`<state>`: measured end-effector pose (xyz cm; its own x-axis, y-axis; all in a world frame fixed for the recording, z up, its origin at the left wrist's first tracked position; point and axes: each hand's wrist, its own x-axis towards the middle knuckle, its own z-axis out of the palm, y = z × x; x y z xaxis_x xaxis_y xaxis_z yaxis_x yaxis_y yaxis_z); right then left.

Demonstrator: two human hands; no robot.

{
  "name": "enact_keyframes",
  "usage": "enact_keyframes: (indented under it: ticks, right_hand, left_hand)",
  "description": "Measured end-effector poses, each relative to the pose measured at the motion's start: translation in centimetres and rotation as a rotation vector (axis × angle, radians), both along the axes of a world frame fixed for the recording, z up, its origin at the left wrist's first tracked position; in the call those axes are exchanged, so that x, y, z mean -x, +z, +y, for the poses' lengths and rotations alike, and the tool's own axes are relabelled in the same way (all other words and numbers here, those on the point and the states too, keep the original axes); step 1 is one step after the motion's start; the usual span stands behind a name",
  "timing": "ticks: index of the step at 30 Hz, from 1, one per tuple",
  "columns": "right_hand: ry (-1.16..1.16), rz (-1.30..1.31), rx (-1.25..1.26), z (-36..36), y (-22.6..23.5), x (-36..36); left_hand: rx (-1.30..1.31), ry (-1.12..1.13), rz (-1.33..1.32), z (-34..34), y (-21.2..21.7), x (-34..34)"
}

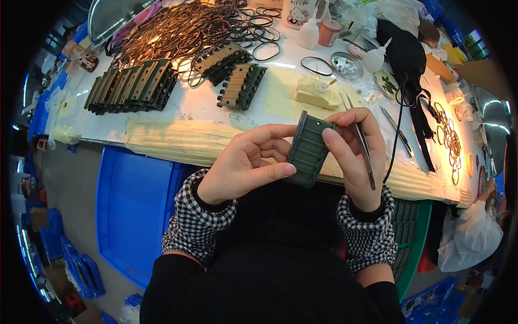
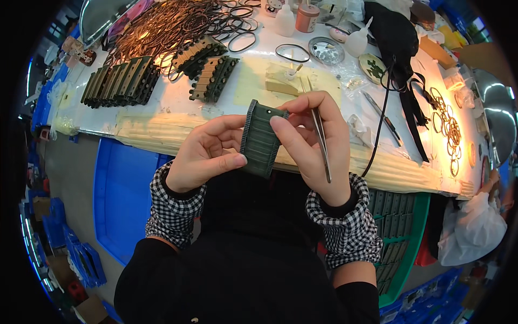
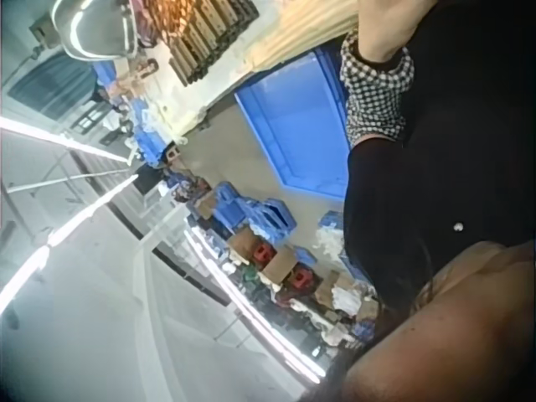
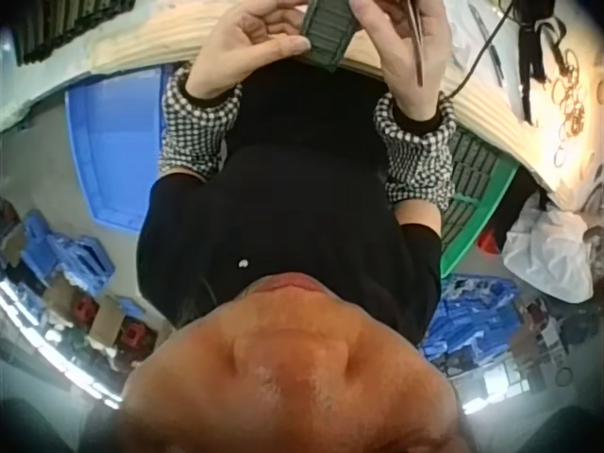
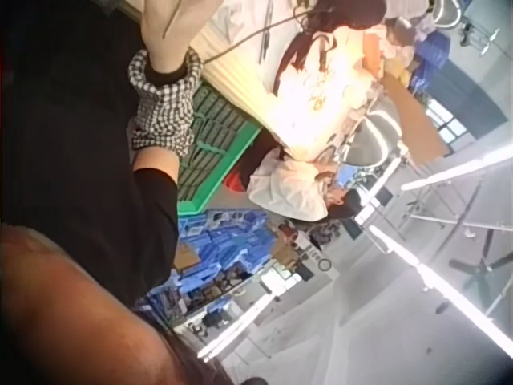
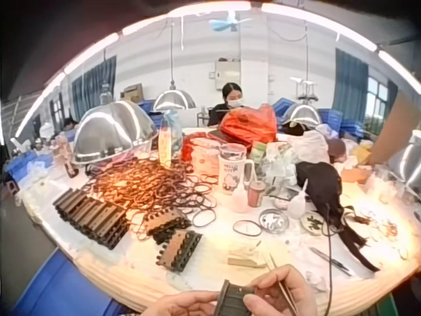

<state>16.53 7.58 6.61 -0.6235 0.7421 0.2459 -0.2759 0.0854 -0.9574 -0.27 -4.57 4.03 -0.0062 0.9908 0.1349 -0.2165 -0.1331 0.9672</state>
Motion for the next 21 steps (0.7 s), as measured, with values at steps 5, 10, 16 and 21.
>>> enact_keyframes:
  ticks: [5,10,16,21]
  right_hand:
    - [-0.047,-0.058,-0.93,-1.4,1.5,-1.0]
    - [0.307,-0.002,-1.449,-3.6,1.0,0.0]
    - [0.176,-0.026,-1.334,-2.9,2.4,-0.7]
    - [-0.032,-0.175,-1.145,-1.0,1.8,-3.2]
  left_hand:
    - [0.227,-0.002,-0.076,-1.5,0.1,0.9]
    - [0.309,-0.201,-0.581,-2.1,-0.7,-0.2]
    - [0.275,0.109,-0.407,-3.1,-0.2,1.6]
    - [-0.011,0.953,0.423,-6.0,2.2,11.7]
